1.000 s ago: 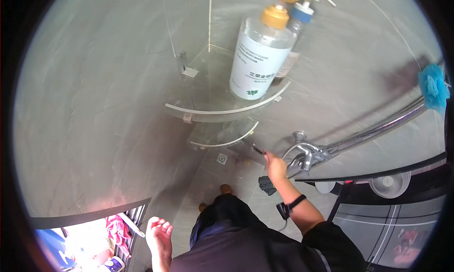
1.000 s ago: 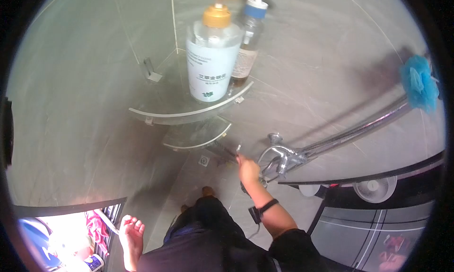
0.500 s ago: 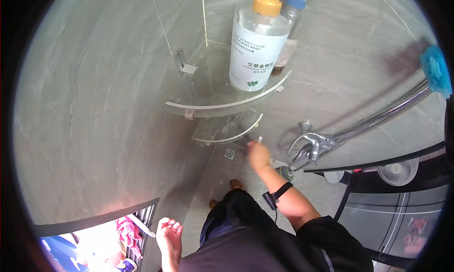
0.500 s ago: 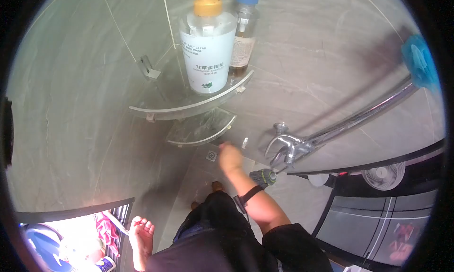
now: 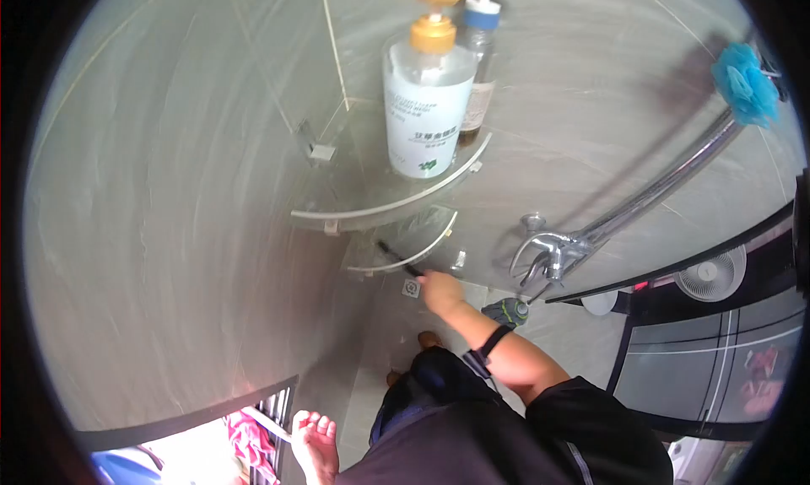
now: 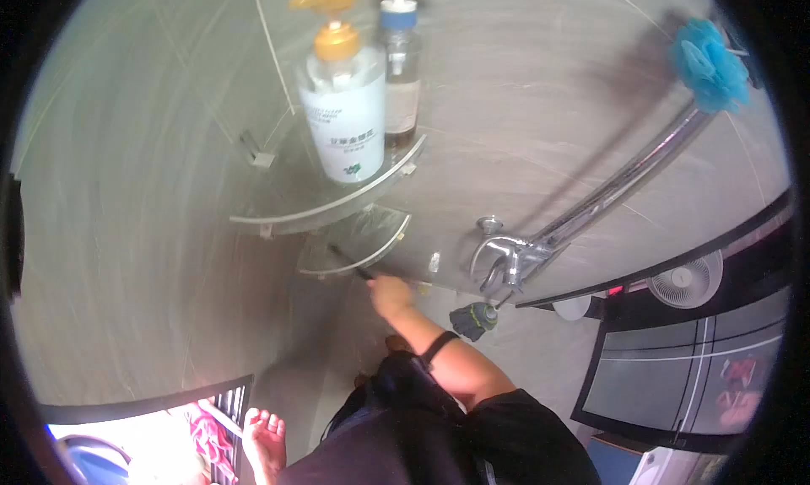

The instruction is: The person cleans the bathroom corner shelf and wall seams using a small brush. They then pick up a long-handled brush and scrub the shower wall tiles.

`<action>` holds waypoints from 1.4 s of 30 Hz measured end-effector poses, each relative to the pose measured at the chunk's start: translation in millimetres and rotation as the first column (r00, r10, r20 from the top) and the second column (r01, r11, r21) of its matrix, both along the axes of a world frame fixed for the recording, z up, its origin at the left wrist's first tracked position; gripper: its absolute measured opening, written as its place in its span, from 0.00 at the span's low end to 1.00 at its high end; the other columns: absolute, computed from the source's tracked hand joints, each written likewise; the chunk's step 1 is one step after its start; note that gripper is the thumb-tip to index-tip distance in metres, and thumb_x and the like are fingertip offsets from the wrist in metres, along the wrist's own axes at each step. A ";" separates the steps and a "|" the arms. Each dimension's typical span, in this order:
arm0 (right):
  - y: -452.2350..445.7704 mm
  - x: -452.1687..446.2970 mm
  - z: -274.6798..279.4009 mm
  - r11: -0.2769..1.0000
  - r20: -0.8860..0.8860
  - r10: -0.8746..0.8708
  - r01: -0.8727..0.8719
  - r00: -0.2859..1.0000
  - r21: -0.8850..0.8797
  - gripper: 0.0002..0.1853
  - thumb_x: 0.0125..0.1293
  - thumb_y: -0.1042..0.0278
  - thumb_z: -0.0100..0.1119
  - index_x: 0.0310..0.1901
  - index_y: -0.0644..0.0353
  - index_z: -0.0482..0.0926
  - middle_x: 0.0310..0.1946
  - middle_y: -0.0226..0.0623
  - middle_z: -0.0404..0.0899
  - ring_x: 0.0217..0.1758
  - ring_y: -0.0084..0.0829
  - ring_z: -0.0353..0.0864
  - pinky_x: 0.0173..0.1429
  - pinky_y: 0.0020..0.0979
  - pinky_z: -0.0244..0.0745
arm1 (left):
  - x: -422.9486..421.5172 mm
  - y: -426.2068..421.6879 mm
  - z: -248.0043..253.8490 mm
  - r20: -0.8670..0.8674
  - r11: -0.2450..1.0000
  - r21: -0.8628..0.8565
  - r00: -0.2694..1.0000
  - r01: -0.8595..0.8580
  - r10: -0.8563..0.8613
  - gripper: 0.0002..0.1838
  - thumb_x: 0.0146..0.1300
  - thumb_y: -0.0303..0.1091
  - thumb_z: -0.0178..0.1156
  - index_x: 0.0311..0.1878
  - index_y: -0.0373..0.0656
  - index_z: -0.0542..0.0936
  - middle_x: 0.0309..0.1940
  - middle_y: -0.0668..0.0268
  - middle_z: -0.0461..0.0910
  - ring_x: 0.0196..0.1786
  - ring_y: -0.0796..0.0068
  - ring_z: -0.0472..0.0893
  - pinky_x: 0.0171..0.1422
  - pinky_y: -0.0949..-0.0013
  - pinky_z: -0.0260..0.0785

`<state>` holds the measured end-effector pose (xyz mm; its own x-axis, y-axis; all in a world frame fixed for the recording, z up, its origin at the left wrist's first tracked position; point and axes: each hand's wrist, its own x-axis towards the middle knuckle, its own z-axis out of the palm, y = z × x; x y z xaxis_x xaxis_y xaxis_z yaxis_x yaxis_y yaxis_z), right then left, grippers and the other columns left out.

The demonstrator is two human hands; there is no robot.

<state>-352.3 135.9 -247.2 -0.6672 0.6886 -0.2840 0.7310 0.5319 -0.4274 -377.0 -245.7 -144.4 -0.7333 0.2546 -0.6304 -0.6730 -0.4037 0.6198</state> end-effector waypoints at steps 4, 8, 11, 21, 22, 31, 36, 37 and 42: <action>60.6 89.5 8.0 0.952 -0.029 -0.270 0.271 0.962 0.142 0.17 0.70 0.58 0.45 0.37 0.58 0.81 0.33 0.50 0.81 0.39 0.51 0.81 0.43 0.48 0.74 | -6.9 3.3 17.7 0.009 0.998 0.011 0.998 -0.065 0.065 0.10 0.55 0.21 0.55 0.41 0.43 0.73 0.36 0.63 0.77 0.40 0.66 0.77 0.49 0.63 0.71; 81.7 109.2 20.1 0.903 -0.091 -0.327 0.339 0.941 0.264 0.17 0.70 0.56 0.44 0.35 0.58 0.81 0.29 0.49 0.81 0.35 0.51 0.81 0.41 0.48 0.74 | -4.1 9.5 21.2 0.075 0.992 -0.114 0.995 -0.061 0.070 0.15 0.52 0.21 0.60 0.42 0.44 0.72 0.36 0.64 0.75 0.41 0.67 0.73 0.50 0.64 0.66; 97.9 93.1 10.5 0.938 -0.118 -0.231 0.253 0.966 0.236 0.18 0.70 0.55 0.44 0.34 0.57 0.81 0.29 0.48 0.81 0.35 0.50 0.81 0.40 0.48 0.74 | -9.1 17.5 15.3 0.085 0.995 -0.100 0.996 -0.030 0.038 0.13 0.53 0.22 0.60 0.42 0.45 0.72 0.35 0.64 0.75 0.40 0.67 0.73 0.49 0.64 0.66; 138.8 49.1 16.7 0.972 0.035 0.128 -0.132 0.991 0.192 0.18 0.70 0.54 0.44 0.36 0.57 0.80 0.31 0.46 0.82 0.38 0.47 0.82 0.41 0.47 0.74 | -7.8 71.6 30.5 -0.042 0.995 -0.078 0.997 0.055 -0.059 0.11 0.55 0.22 0.51 0.40 0.47 0.72 0.33 0.70 0.74 0.36 0.74 0.76 0.43 0.70 0.73; 145.1 44.8 15.0 0.969 0.024 0.117 -0.119 0.993 0.216 0.18 0.70 0.53 0.44 0.36 0.57 0.80 0.32 0.46 0.82 0.38 0.48 0.82 0.42 0.47 0.74 | -5.2 69.6 25.5 -0.023 0.996 -0.080 0.999 0.038 -0.040 0.11 0.54 0.22 0.51 0.40 0.47 0.72 0.33 0.70 0.74 0.36 0.74 0.76 0.42 0.71 0.73; 151.6 63.7 -10.9 0.988 -0.086 0.109 -0.098 0.990 0.121 0.21 0.71 0.49 0.43 0.39 0.57 0.81 0.35 0.51 0.82 0.35 0.45 0.82 0.40 0.43 0.74 | -1.2 68.5 13.2 -0.028 0.999 -0.031 0.999 0.016 -0.017 0.11 0.53 0.21 0.51 0.40 0.47 0.71 0.33 0.69 0.73 0.36 0.73 0.74 0.43 0.70 0.71; 126.1 76.7 -31.8 0.340 -0.132 -0.689 0.157 0.713 -0.927 0.16 0.73 0.50 0.43 0.44 0.53 0.74 0.22 0.32 0.69 0.16 0.25 0.61 0.20 0.28 0.58 | -1.1 64.8 10.9 0.006 1.000 -0.031 1.000 -0.001 0.001 0.11 0.53 0.22 0.54 0.40 0.46 0.72 0.34 0.67 0.74 0.38 0.71 0.74 0.45 0.67 0.70; 115.2 74.8 -27.6 0.167 -0.072 -0.762 0.087 0.643 -0.982 0.15 0.73 0.51 0.43 0.46 0.52 0.72 0.20 0.28 0.64 0.15 0.21 0.56 0.18 0.24 0.53 | -3.5 62.3 12.7 0.027 1.000 -0.027 1.000 -0.010 0.011 0.11 0.53 0.23 0.57 0.41 0.45 0.73 0.35 0.66 0.74 0.39 0.69 0.74 0.47 0.65 0.69; 93.1 85.3 -26.8 0.359 -0.262 -0.778 0.062 0.571 -0.931 0.09 0.73 0.62 0.43 0.51 0.50 0.63 0.20 0.26 0.61 0.14 0.18 0.54 0.15 0.23 0.49 | -3.0 64.2 19.7 0.010 0.999 -0.037 1.000 0.021 -0.020 0.12 0.52 0.24 0.60 0.41 0.44 0.74 0.35 0.64 0.75 0.40 0.67 0.73 0.49 0.64 0.68</action>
